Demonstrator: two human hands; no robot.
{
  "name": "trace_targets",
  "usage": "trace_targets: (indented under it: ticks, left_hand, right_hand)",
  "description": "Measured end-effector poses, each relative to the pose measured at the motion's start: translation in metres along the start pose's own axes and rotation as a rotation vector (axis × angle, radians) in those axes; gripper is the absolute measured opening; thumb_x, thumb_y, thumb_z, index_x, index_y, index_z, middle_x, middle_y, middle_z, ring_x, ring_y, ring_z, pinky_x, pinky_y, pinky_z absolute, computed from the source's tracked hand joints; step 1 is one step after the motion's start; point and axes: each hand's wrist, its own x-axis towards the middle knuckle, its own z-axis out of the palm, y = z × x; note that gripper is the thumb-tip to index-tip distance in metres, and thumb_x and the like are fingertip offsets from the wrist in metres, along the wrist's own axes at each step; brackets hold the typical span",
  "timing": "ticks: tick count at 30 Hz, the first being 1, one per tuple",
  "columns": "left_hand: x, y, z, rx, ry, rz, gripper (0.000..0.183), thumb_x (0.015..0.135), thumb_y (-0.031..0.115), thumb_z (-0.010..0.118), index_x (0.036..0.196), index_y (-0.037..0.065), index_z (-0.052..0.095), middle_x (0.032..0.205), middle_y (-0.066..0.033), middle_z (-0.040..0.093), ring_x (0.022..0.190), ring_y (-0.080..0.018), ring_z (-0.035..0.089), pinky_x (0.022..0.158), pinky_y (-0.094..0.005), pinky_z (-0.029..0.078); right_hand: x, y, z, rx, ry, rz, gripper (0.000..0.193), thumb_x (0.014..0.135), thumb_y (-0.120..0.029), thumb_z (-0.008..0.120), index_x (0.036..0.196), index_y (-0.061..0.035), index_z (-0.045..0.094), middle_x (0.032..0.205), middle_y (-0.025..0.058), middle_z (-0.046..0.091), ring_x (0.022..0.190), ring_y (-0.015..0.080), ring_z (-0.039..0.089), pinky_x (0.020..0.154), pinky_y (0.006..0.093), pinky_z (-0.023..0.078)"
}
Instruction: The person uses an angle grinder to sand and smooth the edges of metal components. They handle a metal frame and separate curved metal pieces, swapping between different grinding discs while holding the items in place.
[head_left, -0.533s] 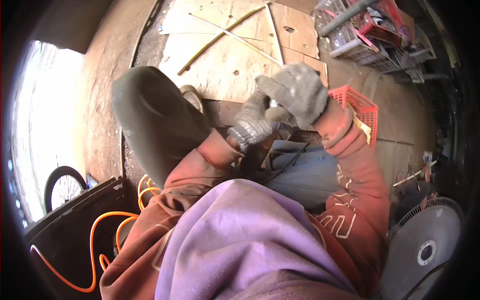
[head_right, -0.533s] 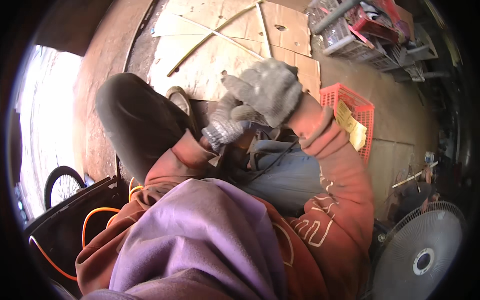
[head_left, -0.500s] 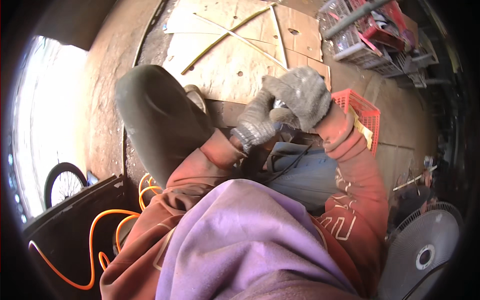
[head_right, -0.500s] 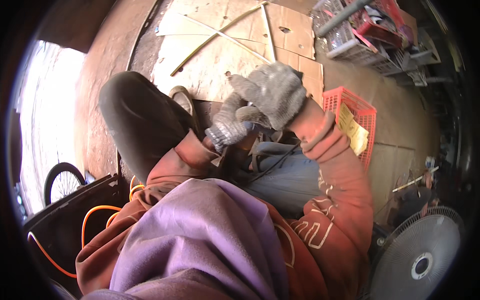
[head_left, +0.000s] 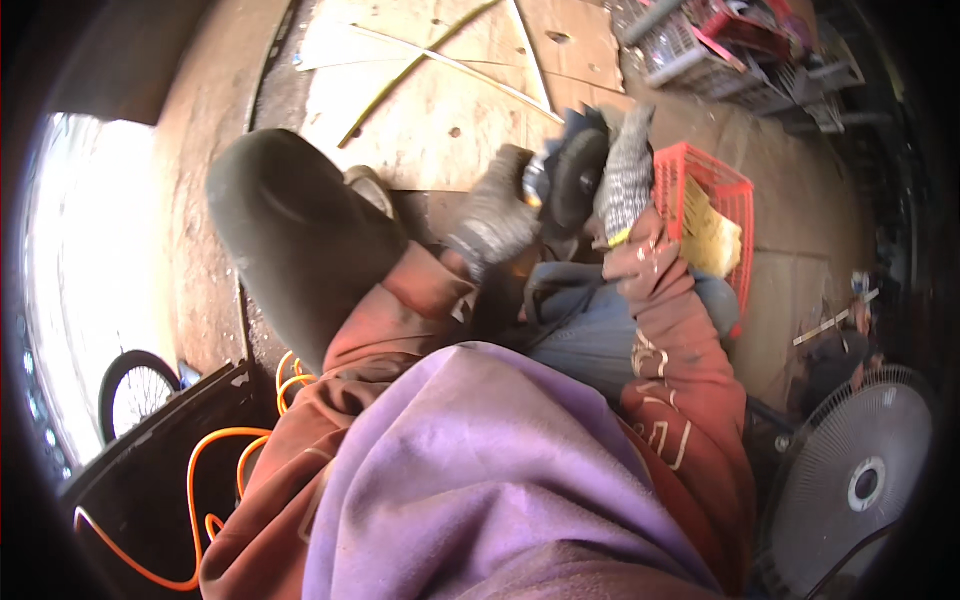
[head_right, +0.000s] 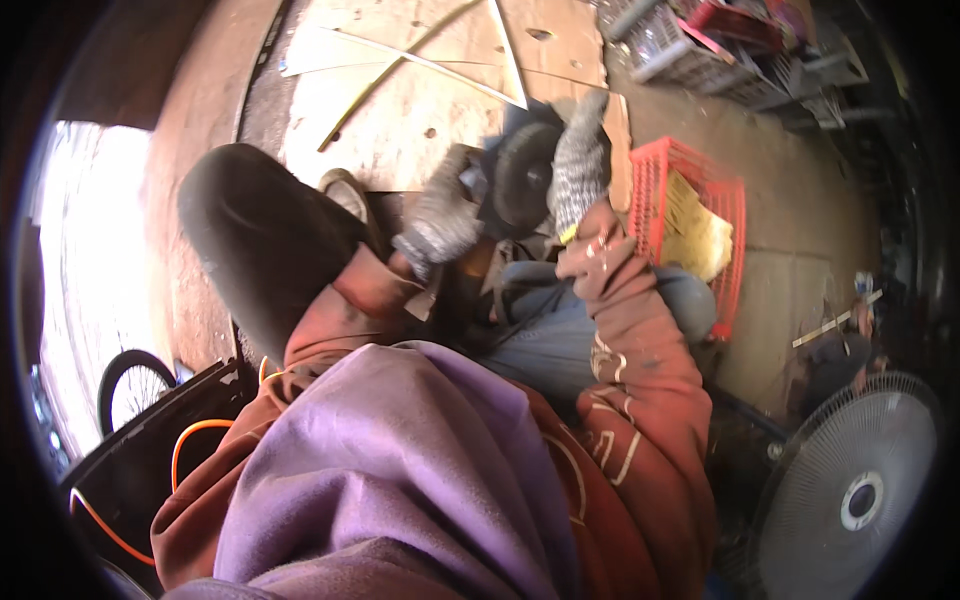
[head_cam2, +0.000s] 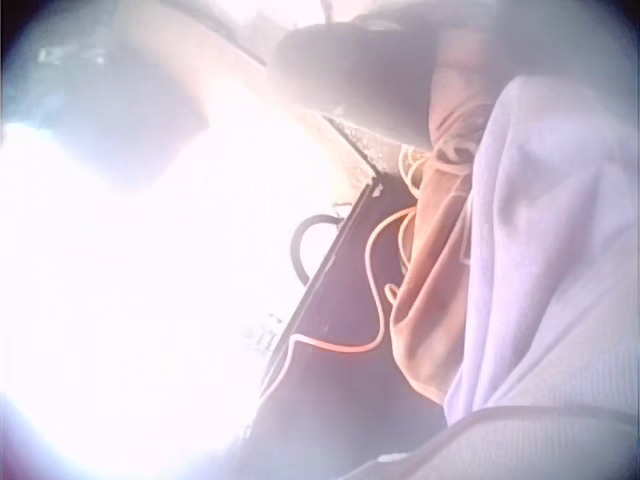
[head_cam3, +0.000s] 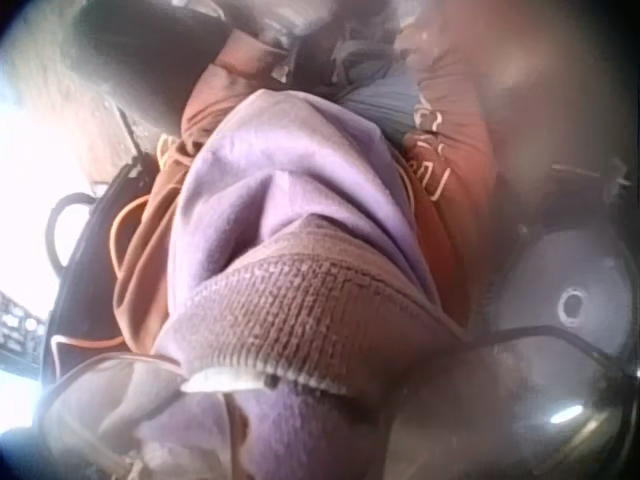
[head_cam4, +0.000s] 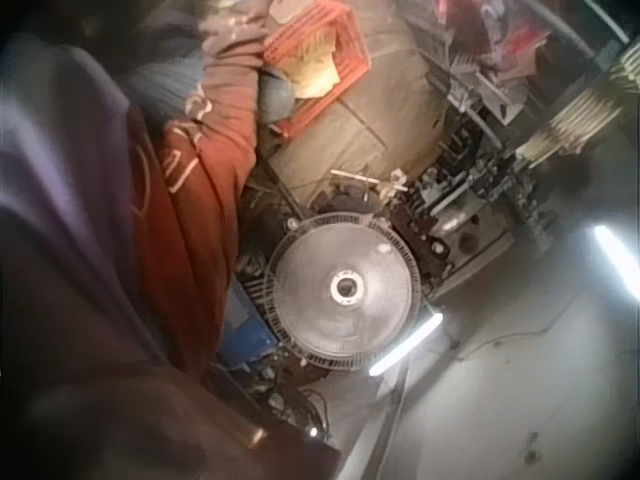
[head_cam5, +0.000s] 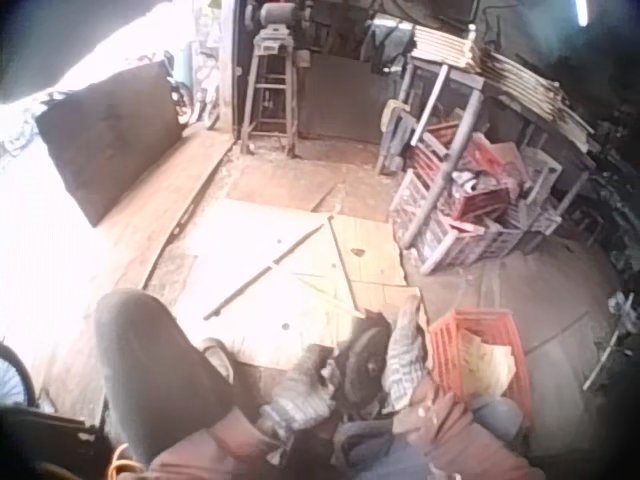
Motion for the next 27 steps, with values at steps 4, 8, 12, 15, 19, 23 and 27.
trace_targets:
  ticks: [4, 8, 12, 15, 19, 23, 27]
  left_hand:
    - [0.007, -0.010, -0.002, -0.144, -0.005, 0.060, 0.054, 0.084, 0.023, 0.089, 0.120, 0.000, 0.056, 0.110, -0.0152, 0.071, 0.104, -0.0208, 0.068, 0.088, -0.0379, 0.056]
    - [0.004, -0.005, -0.003, -0.339, -0.054, -0.097, 0.059, 0.084, 0.023, 0.088, 0.125, 0.000, 0.053, 0.113, -0.0149, 0.070, 0.105, -0.0208, 0.068, 0.089, -0.0370, 0.056]
    - [-0.002, 0.000, -0.006, 0.146, -0.071, 0.132, 0.058, 0.084, 0.020, 0.086, 0.128, 0.001, 0.053, 0.112, -0.0142, 0.069, 0.104, -0.0229, 0.068, 0.090, -0.0373, 0.055]
    - [-0.004, -0.003, -0.007, 0.049, -0.014, 0.060, 0.053, 0.085, 0.017, 0.083, 0.127, 0.000, 0.055, 0.112, -0.0143, 0.067, 0.102, -0.0258, 0.066, 0.092, -0.0381, 0.053]
    - [-0.002, -0.009, -0.006, 0.230, 0.042, 0.116, 0.047, 0.091, 0.013, 0.075, 0.131, -0.001, 0.056, 0.114, -0.0162, 0.067, 0.105, -0.0271, 0.066, 0.093, -0.0388, 0.053]
    - [-0.003, -0.013, -0.005, 0.122, 0.017, 0.042, 0.043, 0.095, 0.009, 0.067, 0.134, -0.001, 0.053, 0.121, -0.0195, 0.068, 0.117, -0.0300, 0.066, 0.099, -0.0392, 0.052]
    - [-0.003, -0.014, -0.003, 0.139, -0.097, 0.200, 0.039, 0.097, 0.013, 0.068, 0.132, -0.001, 0.056, 0.116, -0.0197, 0.070, 0.110, -0.0319, 0.069, 0.096, -0.0405, 0.054]
  right_hand:
    - [0.009, -0.030, -0.015, -0.519, 0.064, -0.961, 0.064, 0.113, -0.056, 0.038, 0.126, -0.0016, 0.068, 0.108, 0.0137, 0.075, 0.106, 0.0246, 0.070, 0.102, 0.0386, 0.053]
    - [0.002, -0.056, -0.010, -0.680, -0.164, -1.526, 0.060, 0.100, -0.057, 0.065, 0.132, -0.0071, 0.068, 0.125, 0.0173, 0.068, 0.114, 0.0407, 0.066, 0.104, 0.0474, 0.051]
    - [0.001, -0.047, 0.011, -0.941, -0.500, -1.633, 0.064, 0.098, -0.062, 0.064, 0.134, -0.0091, 0.066, 0.122, 0.0159, 0.068, 0.113, 0.0388, 0.064, 0.104, 0.0494, 0.049]
    - [-0.001, -0.001, 0.030, -0.295, 0.023, -0.588, 0.066, 0.103, -0.064, 0.053, 0.130, -0.0052, 0.066, 0.109, 0.0193, 0.071, 0.102, 0.0406, 0.068, 0.098, 0.0503, 0.052]
    - [0.014, 0.003, 0.021, -0.596, 0.282, -0.156, 0.090, 0.104, -0.076, 0.026, 0.123, 0.0022, 0.068, 0.119, 0.0327, 0.071, 0.116, 0.0500, 0.066, 0.103, 0.0551, 0.051]
    - [-0.002, -0.043, 0.006, -0.623, -0.063, -1.416, 0.065, 0.102, -0.057, 0.058, 0.137, -0.0036, 0.062, 0.118, 0.0229, 0.070, 0.110, 0.0478, 0.065, 0.105, 0.0567, 0.048]
    - [-0.018, -0.065, 0.011, -1.247, -0.800, -1.684, 0.076, 0.090, -0.053, 0.073, 0.150, -0.0102, 0.056, 0.126, 0.0168, 0.069, 0.120, 0.0404, 0.063, 0.109, 0.0488, 0.045]
